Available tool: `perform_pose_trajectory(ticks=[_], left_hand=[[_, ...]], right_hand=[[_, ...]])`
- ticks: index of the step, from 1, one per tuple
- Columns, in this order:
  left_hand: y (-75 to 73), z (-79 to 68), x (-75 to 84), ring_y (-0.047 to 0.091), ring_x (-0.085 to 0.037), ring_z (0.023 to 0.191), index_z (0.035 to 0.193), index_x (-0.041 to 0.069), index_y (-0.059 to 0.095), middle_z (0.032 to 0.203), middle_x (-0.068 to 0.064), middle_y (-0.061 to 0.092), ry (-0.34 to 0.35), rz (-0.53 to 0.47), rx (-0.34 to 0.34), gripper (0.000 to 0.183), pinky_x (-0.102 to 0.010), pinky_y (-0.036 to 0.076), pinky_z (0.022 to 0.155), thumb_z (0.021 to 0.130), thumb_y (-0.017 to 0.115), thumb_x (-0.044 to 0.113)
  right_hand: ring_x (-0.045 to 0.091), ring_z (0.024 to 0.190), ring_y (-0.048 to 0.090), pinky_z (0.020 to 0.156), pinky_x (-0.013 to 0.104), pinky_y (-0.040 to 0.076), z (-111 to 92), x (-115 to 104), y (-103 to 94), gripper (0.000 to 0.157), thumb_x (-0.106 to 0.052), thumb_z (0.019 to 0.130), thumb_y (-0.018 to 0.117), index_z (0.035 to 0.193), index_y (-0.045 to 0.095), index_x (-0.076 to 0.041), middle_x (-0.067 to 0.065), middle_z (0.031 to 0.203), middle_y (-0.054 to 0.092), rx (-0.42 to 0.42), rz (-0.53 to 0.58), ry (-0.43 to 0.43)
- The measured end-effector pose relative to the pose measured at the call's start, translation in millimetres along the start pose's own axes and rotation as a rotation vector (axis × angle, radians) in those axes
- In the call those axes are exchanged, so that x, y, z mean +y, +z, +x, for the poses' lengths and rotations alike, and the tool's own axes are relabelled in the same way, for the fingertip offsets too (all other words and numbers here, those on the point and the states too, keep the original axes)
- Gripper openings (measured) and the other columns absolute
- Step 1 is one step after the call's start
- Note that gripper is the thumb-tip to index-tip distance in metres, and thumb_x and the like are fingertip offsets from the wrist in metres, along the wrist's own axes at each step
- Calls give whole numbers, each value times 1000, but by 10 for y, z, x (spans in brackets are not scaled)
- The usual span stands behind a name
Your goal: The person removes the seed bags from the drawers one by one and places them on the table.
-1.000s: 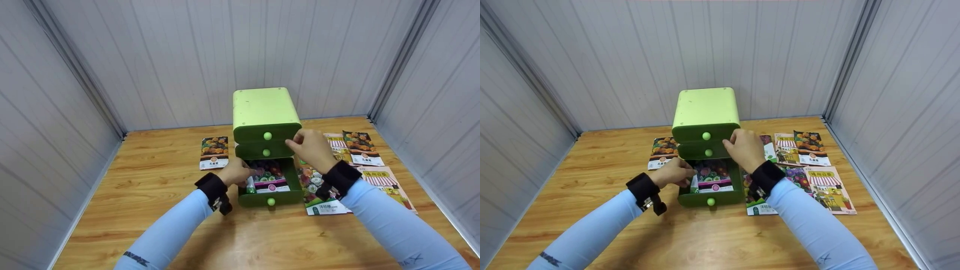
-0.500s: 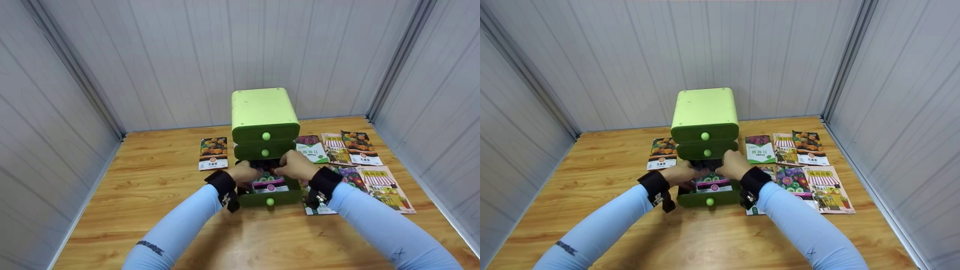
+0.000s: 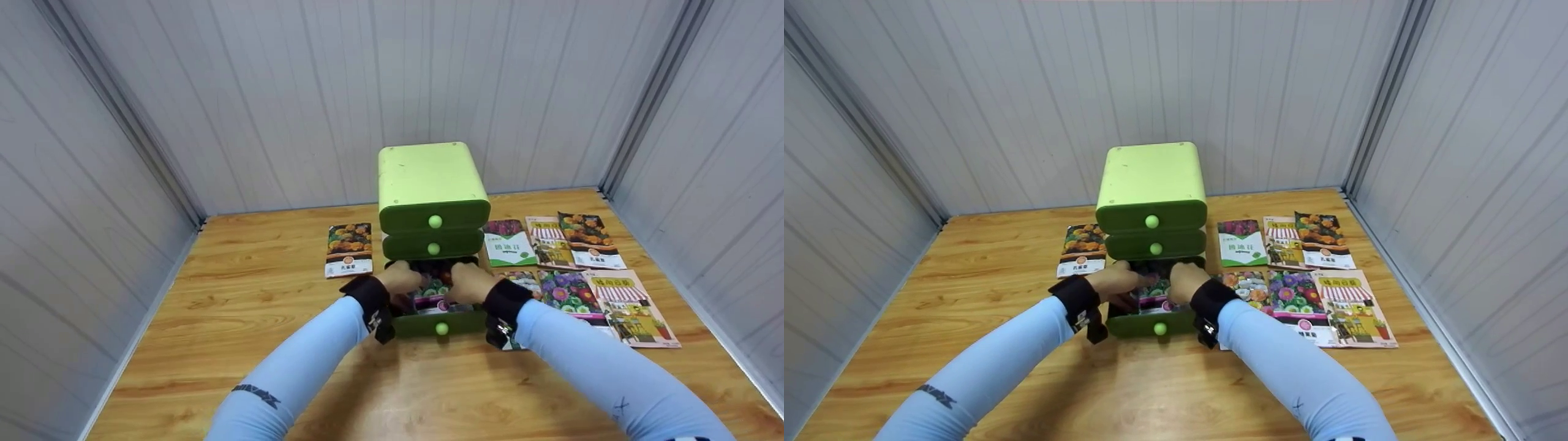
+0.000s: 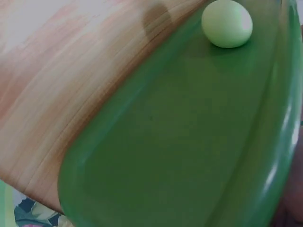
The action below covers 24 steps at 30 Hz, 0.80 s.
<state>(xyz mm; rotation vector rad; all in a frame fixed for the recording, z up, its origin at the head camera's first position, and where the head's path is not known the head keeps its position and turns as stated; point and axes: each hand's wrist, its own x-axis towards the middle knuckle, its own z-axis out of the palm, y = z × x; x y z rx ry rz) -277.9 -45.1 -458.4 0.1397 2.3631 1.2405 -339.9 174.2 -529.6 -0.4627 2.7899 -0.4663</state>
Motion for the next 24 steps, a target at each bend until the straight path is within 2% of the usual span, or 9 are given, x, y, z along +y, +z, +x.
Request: perform_pose_trajectory(ticks=[2, 5, 8, 10, 14, 18, 21, 24], left_hand=[[6, 11, -1, 65, -30, 90, 130, -5, 55, 119, -15, 56, -17, -52, -9, 34, -40, 58, 80, 106, 59, 18], [11, 17, -4, 68, -33, 91, 131, -3, 54, 117, -14, 56, -36, -115, -21, 33, -48, 64, 87, 106, 61, 19], [17, 8, 0, 68, -34, 91, 124, 0, 53, 112, -12, 55, -46, -136, -36, 27, -52, 64, 91, 107, 60, 19], [28, 6, -1, 67, -32, 88, 121, 0, 55, 108, -10, 55, -39, -125, -34, 25, -51, 64, 89, 106, 60, 19], [60, 19, -11, 62, -26, 82, 106, 5, 54, 98, -7, 51, -21, -121, -25, 16, -50, 65, 89, 106, 59, 20], [71, 52, -25, 58, -22, 81, 103, 6, 52, 98, -6, 50, -7, -117, -14, 13, -51, 65, 91, 105, 57, 19], [71, 75, -30, 58, -21, 83, 104, 6, 52, 100, -7, 51, -4, -119, -21, 11, -49, 65, 91, 105, 56, 16], [72, 96, -26, 63, -23, 87, 106, 4, 52, 108, -11, 55, -8, -138, -48, 10, -47, 65, 91, 105, 54, 14]], right_hand=[[26, 71, 62, 65, 41, 53, -80, -94, -33, 27, -28, 90, 84, 92, 70, -6, 10, 89, 69, -19, 12, -5], [23, 73, 61, 72, 41, 55, -394, -425, -185, 31, -27, 90, 88, 97, 73, 0, 7, 84, 67, -23, -25, -4], [23, 74, 59, 76, 42, 56, -517, -543, -212, 31, -27, 92, 87, 94, 72, 0, 6, 82, 64, -22, -56, -15], [23, 76, 60, 79, 45, 58, -496, -537, -182, 31, -29, 92, 87, 89, 70, -3, 7, 84, 65, -22, -74, -14], [26, 80, 64, 84, 47, 60, -463, -547, -159, 32, -29, 93, 85, 82, 66, -6, 11, 89, 70, -35, -83, 9], [39, 103, 70, 96, 52, 59, -414, -538, -133, 34, -32, 95, 82, 91, 74, 0, 21, 107, 76, -40, -104, 14], [46, 119, 64, 102, 57, 56, -300, -429, -58, 38, -36, 95, 78, 96, 76, 2, 26, 120, 75, -42, -106, 3], [49, 124, 61, 103, 59, 54, -216, -348, 4, 39, -38, 97, 75, 95, 76, 1, 28, 125, 73, -45, -110, -3]])
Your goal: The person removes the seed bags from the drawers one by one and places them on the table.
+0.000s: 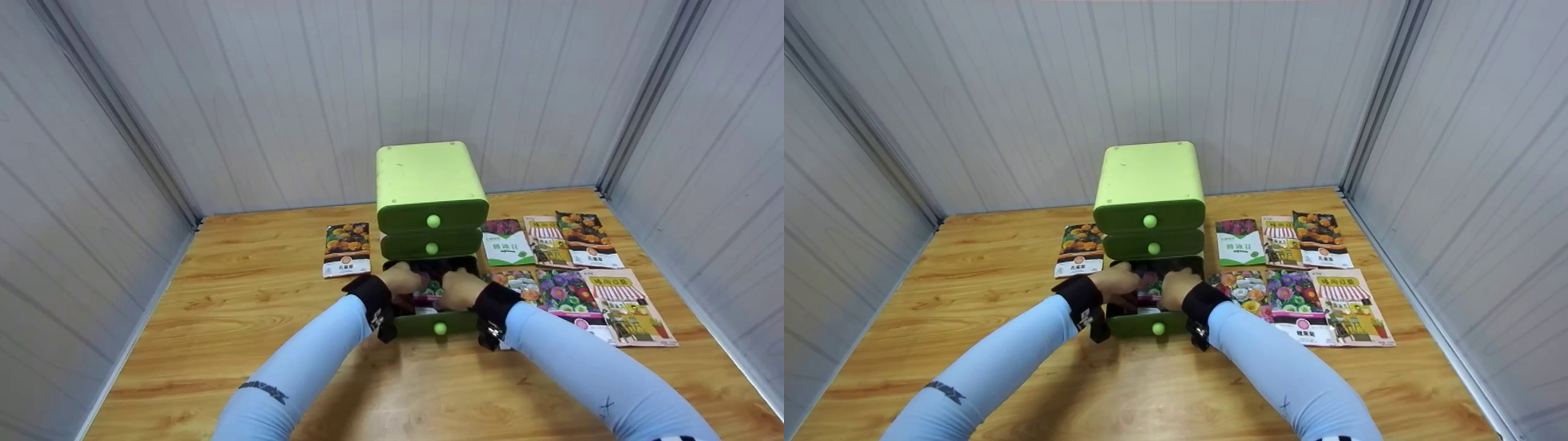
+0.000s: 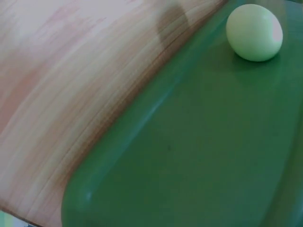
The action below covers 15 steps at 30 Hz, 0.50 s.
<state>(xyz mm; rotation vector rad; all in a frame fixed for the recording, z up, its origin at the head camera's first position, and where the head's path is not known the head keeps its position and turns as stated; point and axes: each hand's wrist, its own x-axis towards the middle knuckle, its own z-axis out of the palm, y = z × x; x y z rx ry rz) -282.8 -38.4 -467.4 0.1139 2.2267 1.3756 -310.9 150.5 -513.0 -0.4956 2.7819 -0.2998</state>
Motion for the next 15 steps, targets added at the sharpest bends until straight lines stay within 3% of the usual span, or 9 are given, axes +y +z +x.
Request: perform_pose_trajectory(ticks=[6, 8, 12, 15], left_hand=[[12, 43, 22, 64, -24, 93, 137, -9, 52, 136, -18, 54, -19, 7, -11, 37, -41, 65, 90, 107, 51, 11], [22, 55, 20, 65, -23, 94, 144, -10, 50, 136, -16, 54, -24, 19, -15, 41, -41, 66, 91, 110, 48, 13], [51, 70, 13, 66, -22, 94, 139, -7, 55, 121, -13, 60, -21, 31, -40, 35, -40, 65, 93, 114, 43, 14], [69, 76, 14, 67, -22, 96, 147, -8, 52, 126, -13, 60, -18, 30, -34, 40, -39, 64, 92, 113, 42, 12]], right_hand=[[47, 124, 60, 106, 59, 53, -61, -66, -47, 40, -34, 98, 70, 104, 76, 5, 28, 130, 71, -20, 5, 23], [48, 127, 59, 107, 59, 53, -104, -93, -75, 41, -34, 100, 69, 105, 76, 6, 28, 131, 70, -29, 15, 21], [52, 136, 54, 108, 58, 52, -165, -115, -114, 40, -34, 105, 66, 107, 75, 5, 30, 137, 67, -46, 61, 10], [52, 136, 54, 107, 58, 52, -196, -115, -127, 39, -32, 105, 64, 108, 75, 5, 29, 139, 67, -46, 67, -2]])
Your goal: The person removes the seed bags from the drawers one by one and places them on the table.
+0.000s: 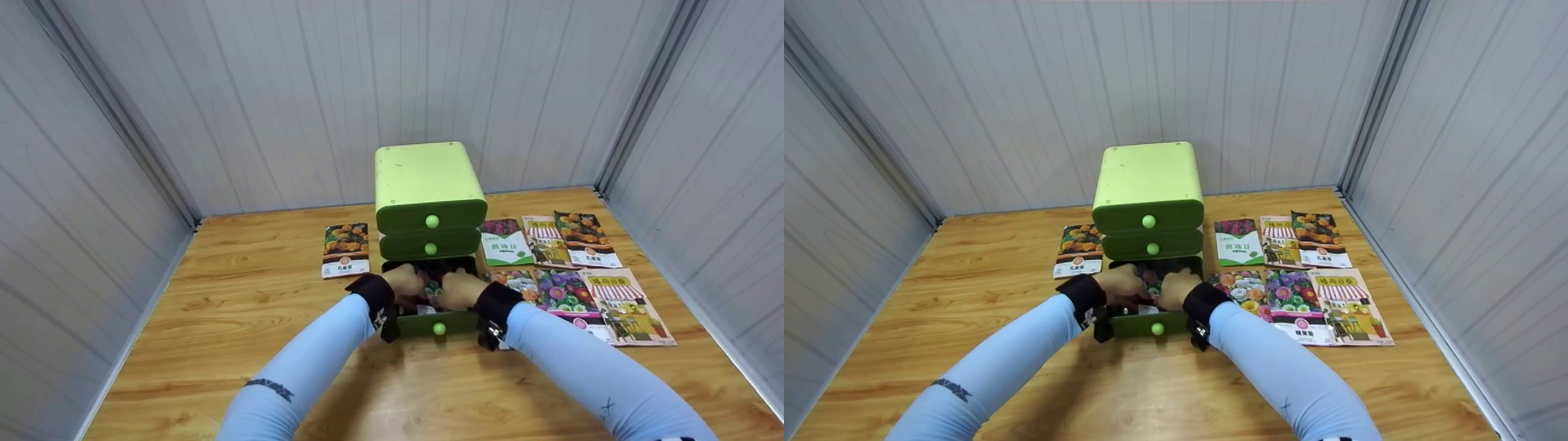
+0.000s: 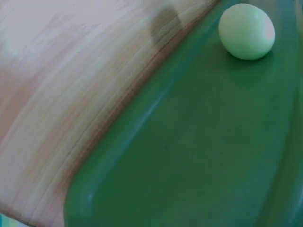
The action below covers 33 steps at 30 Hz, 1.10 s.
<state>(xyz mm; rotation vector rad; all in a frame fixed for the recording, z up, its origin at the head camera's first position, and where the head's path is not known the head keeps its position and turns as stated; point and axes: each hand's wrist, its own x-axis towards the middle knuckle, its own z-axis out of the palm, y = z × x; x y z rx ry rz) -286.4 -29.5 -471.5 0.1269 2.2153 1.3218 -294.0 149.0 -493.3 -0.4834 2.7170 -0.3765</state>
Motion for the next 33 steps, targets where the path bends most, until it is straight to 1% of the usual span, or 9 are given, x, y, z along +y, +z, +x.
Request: perform_pose_trajectory(ticks=[8, 11, 13, 15, 19, 22, 25, 28, 33], left_hand=[[1, 28, -14, 61, -20, 85, 152, -11, 47, 138, -17, 56, -22, -42, 40, 55, -29, 58, 72, 98, 52, -10], [-17, 26, -10, 56, -21, 83, 162, -9, 35, 145, -18, 49, -40, -89, 56, 67, -29, 53, 66, 97, 51, -11], [-30, 24, -3, 53, -21, 80, 166, -7, 29, 151, -19, 44, -55, -109, 64, 72, -27, 51, 63, 97, 50, -11], [-43, 19, -1, 50, -21, 76, 168, -5, 25, 151, -16, 41, -64, -135, 75, 77, -27, 50, 60, 96, 51, -12], [-71, 26, 4, 43, -18, 70, 141, -2, 44, 133, -13, 41, -64, -209, 73, 50, -26, 45, 55, 94, 50, -17], [-91, 42, 4, 42, -18, 70, 120, 5, 36, 120, -10, 38, -54, -303, 48, 39, -24, 48, 55, 92, 44, -21], [-112, 49, -1, 43, -17, 73, 118, 5, 37, 113, -8, 39, -46, -378, 18, 37, -23, 54, 58, 92, 41, -22], [-137, 24, -4, 45, -17, 76, 115, 3, 41, 108, -5, 43, -43, -391, -16, 32, -21, 55, 59, 93, 39, -21], [-188, -84, 16, 52, -16, 71, 113, -1, 50, 108, -7, 50, -61, -374, -48, 27, -21, 57, 59, 94, 42, -18]], right_hand=[[52, 144, 49, 110, 54, 49, -85, -23, -73, 41, -33, 109, 58, 103, 76, 3, 31, 143, 64, -2, 61, -37], [39, 110, 68, 88, 44, 54, -78, -12, -96, 35, -33, 109, 61, 95, 71, -3, 23, 114, 72, 19, 103, -10], [28, 78, 63, 70, 37, 49, -70, -7, -111, 31, -32, 107, 63, 95, 68, -4, 13, 90, 67, 38, 132, 9], [22, 64, 54, 64, 35, 43, -65, -6, -119, 31, -32, 107, 65, 99, 67, -2, 8, 81, 58, 51, 171, 27], [32, 94, 69, 86, 43, 55, -76, 4, -133, 44, -24, 103, 69, 124, 66, 13, 26, 112, 71, 131, 260, -3], [37, 123, 64, 105, 45, 52, -87, 20, -150, 58, -14, 97, 71, 143, 55, 17, 33, 143, 63, 185, 363, -36], [27, 90, 66, 82, 37, 52, -95, 41, -179, 51, -7, 99, 67, 141, 52, 16, 23, 111, 67, 153, 508, 11], [13, 63, 44, 62, 29, 40, -107, 52, -219, 39, -5, 102, 65, 134, 51, 12, 5, 86, 49, 112, 659, 104], [14, 69, 45, 64, 27, 43, -132, 58, -283, 62, -5, 104, 66, 154, 34, 11, 11, 108, 50, 81, 856, 232]])
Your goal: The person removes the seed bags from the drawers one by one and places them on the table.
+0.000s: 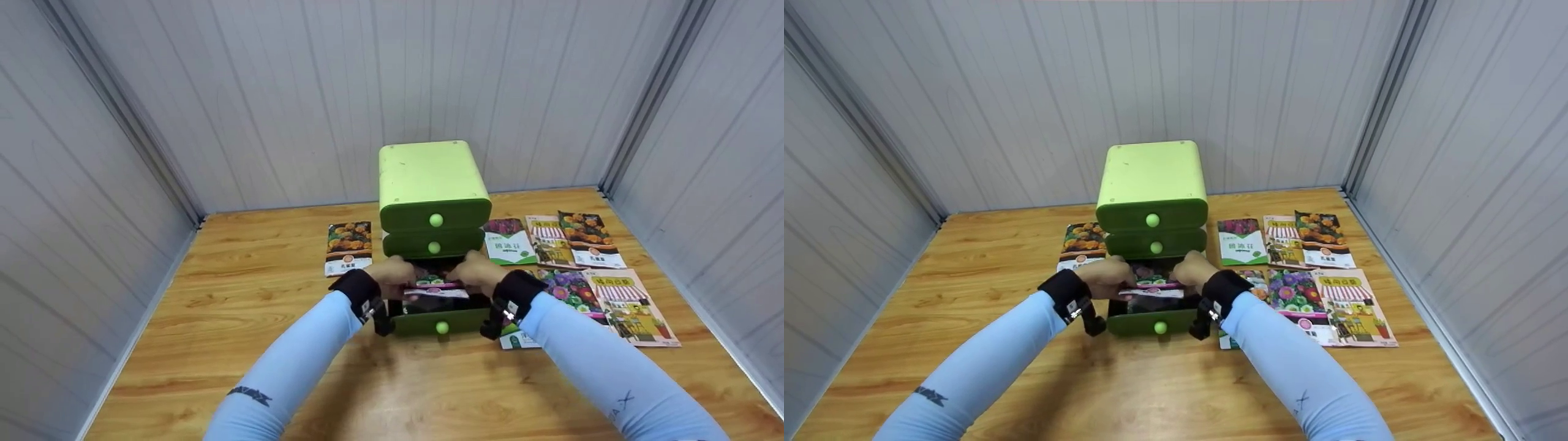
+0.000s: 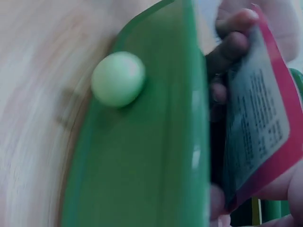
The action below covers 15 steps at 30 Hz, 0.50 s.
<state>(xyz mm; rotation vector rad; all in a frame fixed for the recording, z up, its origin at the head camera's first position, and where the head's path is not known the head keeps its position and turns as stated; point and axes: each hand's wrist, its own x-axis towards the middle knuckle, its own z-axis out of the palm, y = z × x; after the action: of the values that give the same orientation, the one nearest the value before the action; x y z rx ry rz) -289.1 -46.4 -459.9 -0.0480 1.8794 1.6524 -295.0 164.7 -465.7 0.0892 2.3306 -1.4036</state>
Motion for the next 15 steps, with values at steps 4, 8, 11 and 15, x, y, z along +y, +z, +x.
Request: perform_pose_trajectory(ticks=[4, 8, 11, 15], left_hand=[[-11, -64, 20, 60, -15, 69, 127, -5, 51, 112, -7, 54, -17, 11, -11, 33, -22, 62, 64, 96, 45, -16], [-13, -111, 12, 67, -16, 70, 116, -3, 50, 101, -10, 60, -30, 10, -31, 22, -24, 62, 63, 97, 47, -15], [-11, -133, -14, 68, -16, 67, 109, -2, 53, 93, -11, 64, -40, 10, -41, 18, -24, 61, 60, 97, 48, -14], [-3, -164, -53, 69, -15, 69, 112, 0, 53, 95, -10, 65, -45, 9, -43, 17, -24, 62, 62, 98, 51, -11]], right_hand=[[11, 75, 54, 68, 24, 53, -3, -10, -33, 35, -4, 103, 69, 131, 49, 2, 4, 98, 50, -7, 128, 53], [8, 72, 55, 68, 21, 56, -14, 6, -58, 25, 5, 101, 66, 122, 53, 0, -2, 82, 57, -62, 284, 65], [5, 66, 56, 63, 18, 54, -34, 33, -65, 39, 13, 98, 60, 135, 50, 5, -3, 79, 63, -113, 401, 61], [6, 66, 64, 62, 17, 56, -84, 67, -55, 35, 19, 97, 56, 130, 53, 8, -2, 82, 68, -137, 468, 70]])
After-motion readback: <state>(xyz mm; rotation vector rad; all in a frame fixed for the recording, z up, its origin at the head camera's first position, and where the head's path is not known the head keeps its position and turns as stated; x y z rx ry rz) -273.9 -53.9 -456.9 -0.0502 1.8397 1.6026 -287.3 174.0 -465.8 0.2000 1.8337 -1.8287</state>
